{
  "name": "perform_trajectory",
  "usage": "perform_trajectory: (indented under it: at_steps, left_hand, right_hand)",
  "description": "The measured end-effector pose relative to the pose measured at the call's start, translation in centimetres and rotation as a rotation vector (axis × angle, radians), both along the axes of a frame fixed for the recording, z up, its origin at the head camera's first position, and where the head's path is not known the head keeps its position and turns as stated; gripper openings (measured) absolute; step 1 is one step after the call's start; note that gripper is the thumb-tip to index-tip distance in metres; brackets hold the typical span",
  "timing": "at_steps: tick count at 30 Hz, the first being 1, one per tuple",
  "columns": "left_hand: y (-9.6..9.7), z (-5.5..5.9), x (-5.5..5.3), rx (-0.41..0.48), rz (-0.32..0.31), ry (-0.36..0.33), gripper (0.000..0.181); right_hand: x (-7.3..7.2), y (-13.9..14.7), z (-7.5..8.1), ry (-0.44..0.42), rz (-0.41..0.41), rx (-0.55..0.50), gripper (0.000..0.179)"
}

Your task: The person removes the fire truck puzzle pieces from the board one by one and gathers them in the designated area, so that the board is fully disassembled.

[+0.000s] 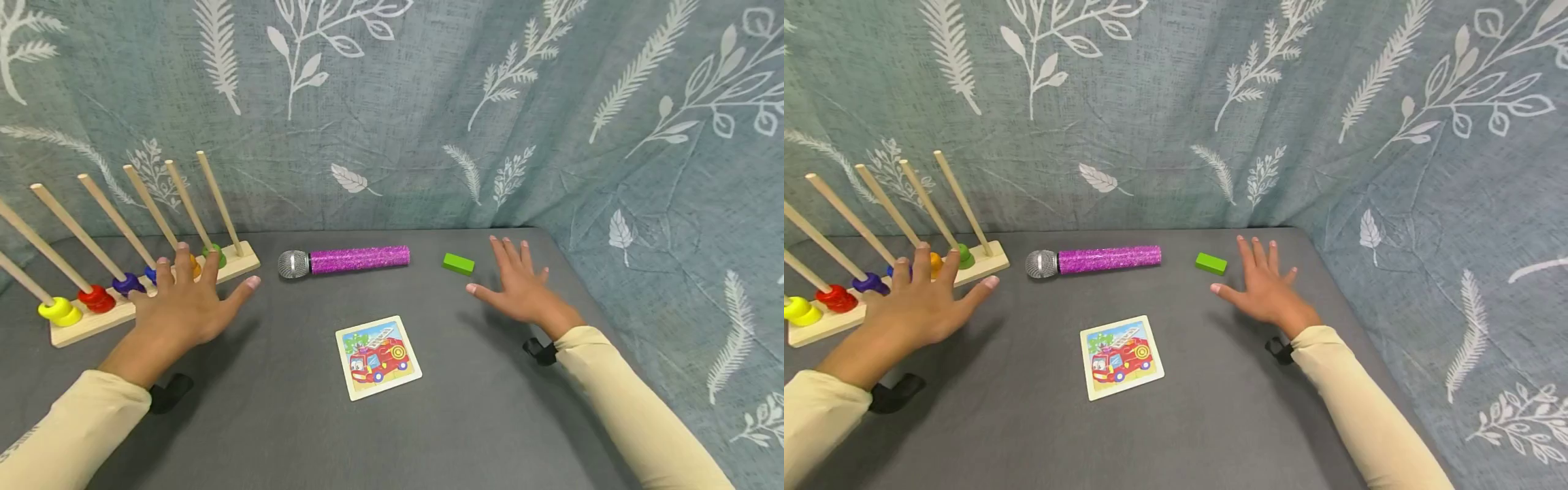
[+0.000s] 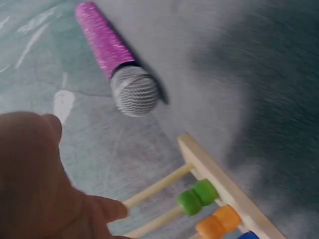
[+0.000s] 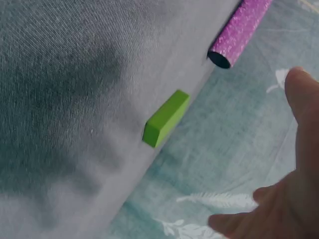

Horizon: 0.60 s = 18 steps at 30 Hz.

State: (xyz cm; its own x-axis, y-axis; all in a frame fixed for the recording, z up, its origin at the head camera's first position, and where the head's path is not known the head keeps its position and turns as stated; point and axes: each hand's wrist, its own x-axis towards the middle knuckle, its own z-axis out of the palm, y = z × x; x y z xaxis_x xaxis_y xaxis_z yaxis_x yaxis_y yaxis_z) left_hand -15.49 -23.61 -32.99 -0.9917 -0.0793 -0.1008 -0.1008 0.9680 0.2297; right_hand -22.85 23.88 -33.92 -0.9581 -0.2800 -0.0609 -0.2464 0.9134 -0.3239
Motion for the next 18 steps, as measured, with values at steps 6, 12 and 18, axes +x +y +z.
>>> perform_trajectory:
  at_steps: [6,12,18]
  left_hand:
    - [1.0,0.9,-0.1,-0.051,-0.12,0.029,0.097]
    - [2.5,0.2,0.6,-0.032,-0.408,0.065,0.063]
    - [3.5,-0.1,1.5,0.139,-0.533,0.089,0.051]
  right_hand:
    - [0.4,-1.0,-0.8,0.128,0.16,-0.121,0.088]
    - [1.2,-1.8,-1.5,0.204,0.234,-0.171,0.073]
    - [1.8,-2.8,-1.6,0.238,0.258,-0.223,0.055]
